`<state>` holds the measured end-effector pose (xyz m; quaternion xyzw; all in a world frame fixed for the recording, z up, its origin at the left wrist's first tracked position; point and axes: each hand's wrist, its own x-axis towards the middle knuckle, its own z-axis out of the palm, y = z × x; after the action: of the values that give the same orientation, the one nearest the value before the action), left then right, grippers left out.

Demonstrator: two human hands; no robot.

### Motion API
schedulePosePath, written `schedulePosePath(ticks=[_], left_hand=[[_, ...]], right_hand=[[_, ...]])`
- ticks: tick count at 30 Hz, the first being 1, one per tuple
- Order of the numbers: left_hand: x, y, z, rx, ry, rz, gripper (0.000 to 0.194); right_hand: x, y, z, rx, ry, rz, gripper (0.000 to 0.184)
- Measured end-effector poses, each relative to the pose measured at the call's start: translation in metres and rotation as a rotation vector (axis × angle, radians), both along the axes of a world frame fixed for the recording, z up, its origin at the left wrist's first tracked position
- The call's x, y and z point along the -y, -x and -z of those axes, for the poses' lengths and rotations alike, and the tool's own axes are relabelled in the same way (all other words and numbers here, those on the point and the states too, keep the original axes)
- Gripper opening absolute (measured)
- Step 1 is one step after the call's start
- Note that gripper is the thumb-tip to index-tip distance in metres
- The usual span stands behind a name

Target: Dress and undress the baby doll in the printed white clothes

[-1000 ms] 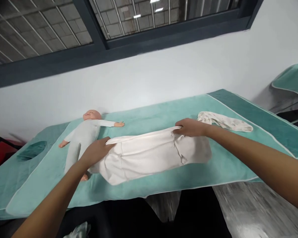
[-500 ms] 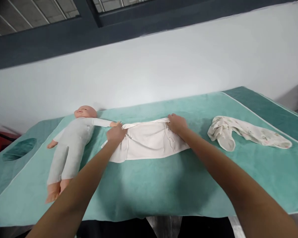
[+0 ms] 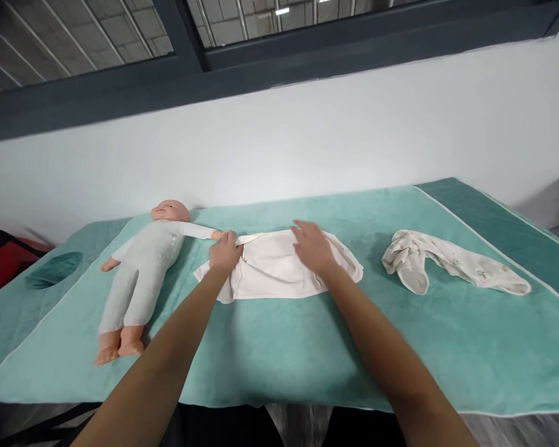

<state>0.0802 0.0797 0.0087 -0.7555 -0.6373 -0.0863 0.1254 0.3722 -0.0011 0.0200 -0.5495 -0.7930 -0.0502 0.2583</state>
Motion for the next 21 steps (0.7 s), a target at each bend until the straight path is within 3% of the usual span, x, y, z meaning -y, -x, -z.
schedulePosePath(ticks=[3,8,12,15,18,21], left_hand=[[0.004,-0.004,0.002,-0.046,-0.056,0.119,0.036],[0.007,-0.010,0.003,-0.063,-0.087,0.228,0.038],[0.009,-0.013,0.001,-0.042,-0.111,0.321,0.040],[0.014,-0.010,0.001,0.010,-0.154,0.340,0.045],[0.028,-0.006,0.002,0.099,-0.227,0.296,0.044],[0.054,-0.006,0.006,0.142,-0.255,0.339,0.036]], right_hand=[[0.015,0.037,0.008,0.008,0.123,-0.102,0.051],[0.001,0.058,0.019,0.044,0.317,0.166,0.070],[-0.017,0.066,0.017,0.052,0.429,0.274,0.076],[-0.020,0.070,0.017,0.021,0.426,0.297,0.077],[-0.019,0.063,0.017,-0.013,0.396,0.233,0.077],[-0.020,0.050,0.015,-0.051,0.343,0.139,0.064]])
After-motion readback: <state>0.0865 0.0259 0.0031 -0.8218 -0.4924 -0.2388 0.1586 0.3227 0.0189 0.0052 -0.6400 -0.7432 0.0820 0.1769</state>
